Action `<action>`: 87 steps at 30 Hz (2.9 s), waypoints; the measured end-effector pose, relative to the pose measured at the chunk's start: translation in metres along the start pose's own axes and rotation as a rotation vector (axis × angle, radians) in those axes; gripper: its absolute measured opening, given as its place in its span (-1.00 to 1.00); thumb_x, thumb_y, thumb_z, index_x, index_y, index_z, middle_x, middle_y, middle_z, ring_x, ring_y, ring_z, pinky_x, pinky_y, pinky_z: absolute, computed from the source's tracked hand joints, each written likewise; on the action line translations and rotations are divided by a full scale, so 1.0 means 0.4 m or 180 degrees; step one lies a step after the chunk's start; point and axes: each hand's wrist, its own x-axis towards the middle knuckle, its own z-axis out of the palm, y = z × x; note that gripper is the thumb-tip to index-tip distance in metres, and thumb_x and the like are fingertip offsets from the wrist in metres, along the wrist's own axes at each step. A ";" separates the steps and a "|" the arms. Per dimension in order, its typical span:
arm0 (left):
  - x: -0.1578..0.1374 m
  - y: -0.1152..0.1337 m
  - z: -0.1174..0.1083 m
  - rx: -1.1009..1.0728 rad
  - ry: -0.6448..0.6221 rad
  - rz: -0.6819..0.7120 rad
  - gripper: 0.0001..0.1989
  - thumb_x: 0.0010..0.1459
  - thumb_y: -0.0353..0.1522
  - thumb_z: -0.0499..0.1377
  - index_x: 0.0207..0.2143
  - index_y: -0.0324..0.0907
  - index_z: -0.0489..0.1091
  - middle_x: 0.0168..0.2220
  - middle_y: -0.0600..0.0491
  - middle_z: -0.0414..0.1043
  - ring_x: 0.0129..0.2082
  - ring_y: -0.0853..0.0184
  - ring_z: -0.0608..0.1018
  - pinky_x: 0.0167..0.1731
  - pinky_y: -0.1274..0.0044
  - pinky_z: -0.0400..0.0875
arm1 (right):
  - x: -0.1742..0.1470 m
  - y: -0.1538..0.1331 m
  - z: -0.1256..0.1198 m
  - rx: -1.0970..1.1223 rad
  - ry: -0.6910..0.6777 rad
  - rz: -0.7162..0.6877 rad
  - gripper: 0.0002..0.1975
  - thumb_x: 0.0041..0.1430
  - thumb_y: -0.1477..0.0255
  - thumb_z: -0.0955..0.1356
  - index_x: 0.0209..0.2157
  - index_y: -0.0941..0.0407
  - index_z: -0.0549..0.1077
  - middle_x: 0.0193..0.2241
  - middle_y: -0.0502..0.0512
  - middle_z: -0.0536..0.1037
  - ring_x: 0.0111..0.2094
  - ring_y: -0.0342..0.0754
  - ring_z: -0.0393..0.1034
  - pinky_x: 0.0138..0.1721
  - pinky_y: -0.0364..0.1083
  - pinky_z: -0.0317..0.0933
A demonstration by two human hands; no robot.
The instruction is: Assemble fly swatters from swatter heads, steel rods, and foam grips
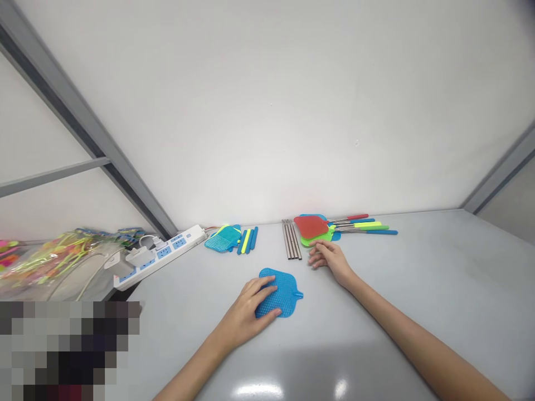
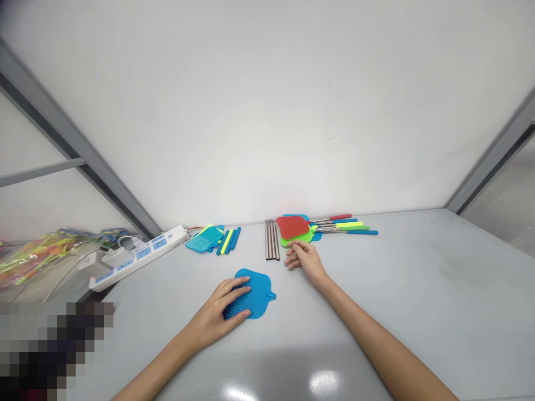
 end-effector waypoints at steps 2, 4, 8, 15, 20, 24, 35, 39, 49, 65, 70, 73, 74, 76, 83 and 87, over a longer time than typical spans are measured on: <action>0.003 0.002 -0.001 -0.0005 -0.0023 -0.0007 -0.58 0.04 -0.22 0.06 -0.01 -0.07 0.19 0.04 -0.03 0.15 0.02 0.17 0.21 -0.05 0.28 0.18 | -0.008 0.005 0.014 -0.0061 -0.0191 0.0070 -0.78 -0.06 0.35 0.30 -0.37 0.19 0.41 -0.49 0.07 0.45 -0.56 -0.08 0.42 -0.62 -0.14 0.33; 0.008 0.002 0.000 -0.0009 -0.0071 -0.0020 -0.53 0.03 -0.20 0.07 0.01 -0.07 0.16 0.05 -0.04 0.14 0.02 0.15 0.19 -0.04 0.27 0.15 | -0.013 0.009 0.022 -0.0204 -0.0356 0.0073 -0.76 -0.05 0.34 0.30 -0.33 0.17 0.43 -0.37 0.11 0.46 -0.50 -0.08 0.43 -0.56 -0.15 0.36; 0.023 -0.002 0.005 0.0039 -0.0193 -0.0047 -0.42 -0.02 -0.12 0.08 0.06 -0.08 0.10 0.08 -0.05 0.09 0.04 0.12 0.15 -0.02 0.27 0.08 | -0.017 0.009 0.025 -0.0385 -0.0403 0.0054 -0.76 -0.04 0.37 0.31 -0.28 0.15 0.45 -0.27 0.13 0.46 -0.42 -0.08 0.44 -0.51 -0.14 0.38; 0.059 0.007 0.009 0.0103 -0.0414 0.0075 -0.34 -0.06 -0.07 0.07 0.09 -0.08 0.03 0.11 -0.06 0.03 0.07 0.10 0.10 0.00 0.27 -0.04 | -0.016 -0.003 0.025 -0.0115 -0.0290 0.0241 -0.78 -0.01 0.45 0.31 -0.27 0.16 0.46 -0.24 0.13 0.46 -0.37 -0.06 0.44 -0.46 -0.13 0.40; 0.086 0.027 0.011 0.0077 -0.0538 0.0211 -0.43 -0.03 -0.11 0.07 0.05 -0.04 0.09 0.06 -0.04 0.09 0.04 0.12 0.14 -0.01 0.25 -0.10 | -0.015 -0.005 0.025 -0.0113 -0.0292 0.0313 -0.77 -0.01 0.44 0.31 -0.25 0.15 0.44 -0.18 0.13 0.43 -0.36 -0.05 0.44 -0.42 -0.10 0.40; 0.107 0.038 0.017 0.0033 -0.0505 0.0206 -0.52 -0.02 -0.18 0.08 -0.01 -0.03 0.17 -0.03 -0.03 0.15 -0.02 0.16 0.19 -0.05 0.29 -0.05 | -0.015 -0.005 0.024 -0.0093 -0.0269 0.0324 -0.78 -0.01 0.45 0.32 -0.26 0.16 0.45 -0.20 0.14 0.44 -0.37 -0.06 0.44 -0.42 -0.10 0.40; 0.114 0.037 0.027 -0.0086 -0.0390 -0.0010 -0.68 -0.03 -0.19 0.08 -0.20 -0.10 0.26 -0.23 0.01 0.17 -0.18 0.23 0.23 -0.13 0.35 0.08 | -0.014 -0.007 0.022 0.0054 -0.0023 0.0459 -0.85 -0.02 0.49 0.31 -0.36 0.20 0.46 -0.16 0.19 0.42 -0.33 -0.04 0.43 -0.42 -0.12 0.40; 0.109 0.038 0.030 -0.0205 -0.0325 -0.0065 -0.70 -0.05 -0.15 0.10 -0.30 -0.13 0.23 -0.26 0.05 0.17 -0.21 0.26 0.24 -0.15 0.39 0.11 | -0.022 -0.019 0.015 0.0216 -0.0264 0.0722 -0.81 -0.03 0.46 0.33 -0.31 0.20 0.43 -0.05 0.19 0.33 -0.23 0.02 0.39 -0.42 -0.11 0.39; 0.105 0.013 0.019 -0.0375 -0.0209 -0.0325 -0.79 -0.01 -0.21 0.09 -0.40 -0.15 0.17 -0.37 0.08 0.18 -0.32 0.32 0.27 -0.27 0.46 0.18 | -0.040 -0.030 0.027 0.0548 -0.0411 0.0951 -0.75 -0.03 0.46 0.32 -0.23 0.14 0.39 0.00 0.14 0.26 -0.18 0.02 0.36 -0.29 -0.04 0.35; 0.104 0.004 0.016 -0.0562 -0.0242 -0.0209 -0.79 0.05 -0.19 0.04 -0.40 -0.11 0.34 -0.35 0.08 0.25 -0.27 0.34 0.33 -0.18 0.46 0.15 | -0.039 -0.055 0.007 0.0677 -0.0355 0.1125 -0.68 -0.05 0.46 0.35 -0.18 0.11 0.34 0.00 0.12 0.25 -0.18 -0.03 0.36 -0.12 -0.05 0.26; 0.102 0.005 0.015 -0.0590 -0.0225 -0.0265 -0.79 0.03 -0.19 0.06 -0.40 -0.11 0.36 -0.35 0.09 0.25 -0.27 0.35 0.33 -0.18 0.46 0.17 | -0.046 -0.056 0.023 0.0965 0.0000 0.1090 -0.62 -0.08 0.46 0.35 -0.15 0.11 0.28 -0.04 0.14 0.28 -0.21 -0.04 0.38 -0.11 -0.05 0.26; 0.103 0.006 0.015 -0.0616 -0.0218 -0.0278 -0.79 0.03 -0.18 0.06 -0.40 -0.11 0.36 -0.36 0.09 0.26 -0.28 0.35 0.34 -0.19 0.46 0.17 | -0.051 -0.048 0.036 0.1159 0.0071 0.1100 -0.68 -0.05 0.45 0.33 -0.18 0.10 0.29 -0.02 0.14 0.27 -0.18 -0.05 0.36 -0.10 -0.07 0.25; 0.104 0.007 0.016 -0.0620 -0.0211 -0.0276 -0.79 0.02 -0.18 0.06 -0.41 -0.11 0.36 -0.36 0.08 0.26 -0.28 0.34 0.34 -0.19 0.46 0.17 | -0.052 -0.044 0.040 0.1207 0.0077 0.1097 -0.71 -0.03 0.43 0.32 -0.20 0.10 0.30 -0.01 0.14 0.26 -0.17 -0.05 0.36 -0.10 -0.09 0.25; 0.105 0.007 0.017 -0.0619 -0.0199 -0.0275 -0.79 0.02 -0.18 0.07 -0.41 -0.12 0.36 -0.36 0.08 0.27 -0.28 0.34 0.34 -0.19 0.45 0.17 | -0.053 -0.038 0.046 0.1280 0.0078 0.1090 -0.76 -0.01 0.39 0.31 -0.23 0.09 0.32 0.00 0.12 0.25 -0.15 -0.07 0.34 -0.09 -0.11 0.24; 0.105 0.005 0.018 -0.0596 -0.0216 -0.0274 -0.80 0.01 -0.19 0.08 -0.41 -0.12 0.36 -0.36 0.08 0.27 -0.29 0.34 0.34 -0.20 0.45 0.17 | -0.063 -0.044 0.057 0.1336 0.0117 0.1251 -0.80 -0.01 0.39 0.32 -0.27 0.05 0.36 0.03 -0.01 0.22 -0.02 -0.08 0.20 -0.02 -0.13 0.16; 0.105 0.006 0.019 -0.0617 -0.0172 -0.0285 -0.80 0.01 -0.19 0.08 -0.41 -0.11 0.36 -0.36 0.08 0.28 -0.29 0.34 0.34 -0.21 0.46 0.18 | -0.067 -0.071 0.055 0.1123 0.0008 0.1376 -0.82 -0.02 0.42 0.32 -0.29 0.06 0.39 0.02 -0.04 0.23 0.03 -0.06 0.13 0.03 -0.12 0.09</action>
